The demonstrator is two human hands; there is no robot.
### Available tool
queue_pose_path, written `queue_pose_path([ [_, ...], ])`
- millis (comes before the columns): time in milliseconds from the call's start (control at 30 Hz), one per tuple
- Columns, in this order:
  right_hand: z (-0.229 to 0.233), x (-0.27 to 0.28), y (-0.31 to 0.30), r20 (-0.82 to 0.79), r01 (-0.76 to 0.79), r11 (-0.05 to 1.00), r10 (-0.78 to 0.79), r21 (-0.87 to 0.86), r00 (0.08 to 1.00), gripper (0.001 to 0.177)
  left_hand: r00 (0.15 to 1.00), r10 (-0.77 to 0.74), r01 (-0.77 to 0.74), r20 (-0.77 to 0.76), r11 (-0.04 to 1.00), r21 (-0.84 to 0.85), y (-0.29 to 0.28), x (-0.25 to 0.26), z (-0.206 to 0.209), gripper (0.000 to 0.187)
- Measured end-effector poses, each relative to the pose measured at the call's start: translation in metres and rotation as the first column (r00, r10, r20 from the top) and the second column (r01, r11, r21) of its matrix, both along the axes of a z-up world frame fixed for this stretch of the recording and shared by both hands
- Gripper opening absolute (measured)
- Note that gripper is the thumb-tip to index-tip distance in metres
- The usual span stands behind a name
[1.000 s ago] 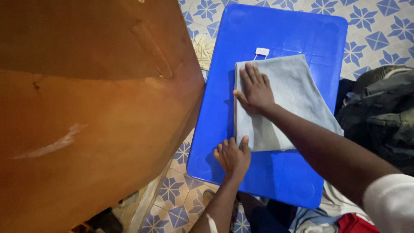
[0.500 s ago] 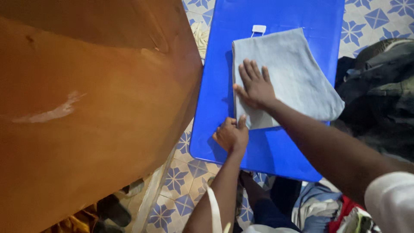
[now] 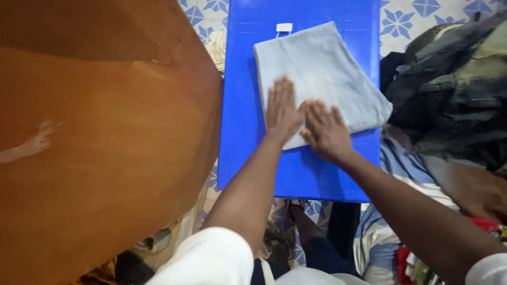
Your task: The person picks up a pair of denim jeans from a storage area, lays them flat onto a blue plastic surface, and systematically folds them repeatedly into a compact neat stack before placing the folded jeans back into the wardrobe shelf.
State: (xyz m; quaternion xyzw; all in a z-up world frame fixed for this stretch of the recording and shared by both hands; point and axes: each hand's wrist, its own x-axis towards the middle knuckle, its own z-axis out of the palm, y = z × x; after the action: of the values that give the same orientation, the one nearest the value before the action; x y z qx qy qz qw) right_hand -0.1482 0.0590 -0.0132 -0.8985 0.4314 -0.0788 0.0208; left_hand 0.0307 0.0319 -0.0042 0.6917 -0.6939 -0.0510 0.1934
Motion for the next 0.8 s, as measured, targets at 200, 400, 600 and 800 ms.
queue_pose_path([
  [200, 0.030, -0.043, -0.031, 0.075, 0.195, 0.981, -0.193, -0.013, 0.978, 0.081, 0.969, -0.005, -0.060, 0.247, 0.966, 0.253, 0.008, -0.004, 0.023, 0.099],
  [400, 0.030, -0.068, -0.040, 0.121, 0.428, 0.887, -0.450, 0.175, 0.885, 0.088, 0.966, 0.003, -0.075, 0.258, 0.960, 0.270, 0.010, -0.004, 0.032, 0.097],
  [600, 0.024, -0.057, -0.045, 0.106, 0.381, 0.923, -0.384, 0.052, 0.917, 0.100, 0.963, 0.008, -0.070, 0.271, 0.973, 0.220, 0.012, -0.005, 0.027, 0.097],
  [800, 0.008, 0.009, -0.081, 0.080, 0.101, 0.989, -0.110, 0.109, 0.991, 0.087, 0.953, 0.011, -0.081, 0.302, 0.972, 0.219, 0.011, -0.004, 0.026, 0.098],
])
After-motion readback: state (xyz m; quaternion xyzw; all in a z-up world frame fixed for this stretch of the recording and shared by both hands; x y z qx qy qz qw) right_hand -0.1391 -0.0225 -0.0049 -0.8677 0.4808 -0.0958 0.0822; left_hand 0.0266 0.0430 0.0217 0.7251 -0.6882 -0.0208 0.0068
